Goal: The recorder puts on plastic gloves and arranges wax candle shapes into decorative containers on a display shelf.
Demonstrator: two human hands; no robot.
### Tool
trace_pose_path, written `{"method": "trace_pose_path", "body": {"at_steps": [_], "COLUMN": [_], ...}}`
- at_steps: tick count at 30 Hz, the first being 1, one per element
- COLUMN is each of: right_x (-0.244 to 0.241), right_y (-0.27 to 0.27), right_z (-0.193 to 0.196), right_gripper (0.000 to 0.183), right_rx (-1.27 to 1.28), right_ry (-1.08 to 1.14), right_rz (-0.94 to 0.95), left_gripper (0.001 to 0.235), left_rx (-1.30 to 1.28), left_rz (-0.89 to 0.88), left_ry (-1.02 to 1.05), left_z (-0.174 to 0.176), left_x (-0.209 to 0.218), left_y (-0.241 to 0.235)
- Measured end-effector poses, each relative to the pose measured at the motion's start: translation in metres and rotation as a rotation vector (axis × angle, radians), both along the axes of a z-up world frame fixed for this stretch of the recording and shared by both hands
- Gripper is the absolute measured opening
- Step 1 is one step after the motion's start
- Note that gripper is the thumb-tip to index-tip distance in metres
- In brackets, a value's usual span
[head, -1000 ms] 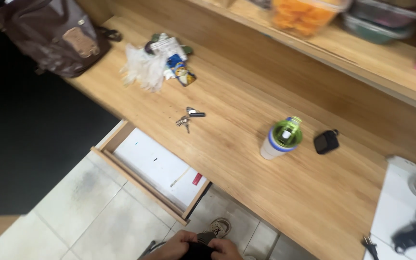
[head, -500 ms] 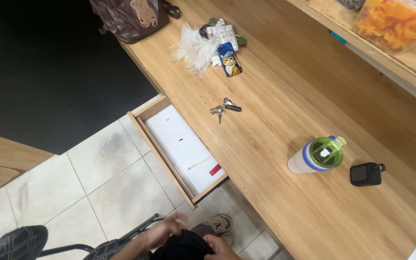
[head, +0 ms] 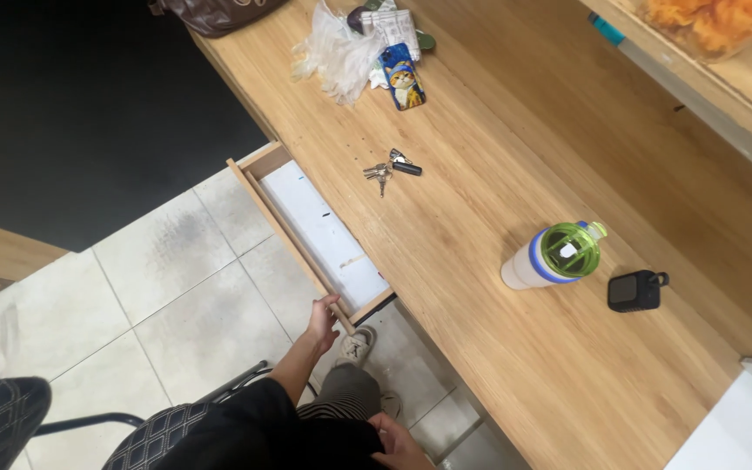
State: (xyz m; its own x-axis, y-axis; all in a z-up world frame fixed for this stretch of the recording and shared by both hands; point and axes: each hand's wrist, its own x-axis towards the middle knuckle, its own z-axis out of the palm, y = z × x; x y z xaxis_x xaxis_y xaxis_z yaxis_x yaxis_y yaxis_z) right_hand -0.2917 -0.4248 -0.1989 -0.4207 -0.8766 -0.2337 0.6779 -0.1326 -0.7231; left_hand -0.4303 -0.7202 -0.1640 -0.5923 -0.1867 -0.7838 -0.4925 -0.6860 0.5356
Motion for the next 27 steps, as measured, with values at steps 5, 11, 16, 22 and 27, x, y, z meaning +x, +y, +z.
{"method": "trace_pose_path", "body": {"at_steps": [5,11,16,22,27], "right_x": [-0.03,-0.073,-0.174,-0.28,-0.315], "right_y": [-0.016,-0.053,-0.109,-0.195,-0.254], "right_z": [0.081,0.131,0.245,0.407,0.449], "right_gripper": [0.04,0.039,0.043,0.006,0.012], "right_rx": [0.179,0.29,0.672,0.203,-0.277], "right_ry": [-0.03,-0.028,0.322,0.51,0.263], "right_rz": [-0.042,-0.107,-0.354,-0.91,-0.857], "left_gripper": [0.094,0.072,0.031,0.029,0.02], "left_rx": [-0.021,-0.138,-0.196,-0.076,-0.34], "left_rz": [-0.329,-1.008,-0.826,-0.568,-0.595], "left_ry": [0.015,0.047,0.475,1.133,1.358], "left_z": [0.027,0.138,0.249,0.414,0.465], "left_x": [-0.034,-0.046,-0.077,-0.145,-0.193], "left_y": [0.009,-0.003,-0.019,-0.074,-0.135]}}
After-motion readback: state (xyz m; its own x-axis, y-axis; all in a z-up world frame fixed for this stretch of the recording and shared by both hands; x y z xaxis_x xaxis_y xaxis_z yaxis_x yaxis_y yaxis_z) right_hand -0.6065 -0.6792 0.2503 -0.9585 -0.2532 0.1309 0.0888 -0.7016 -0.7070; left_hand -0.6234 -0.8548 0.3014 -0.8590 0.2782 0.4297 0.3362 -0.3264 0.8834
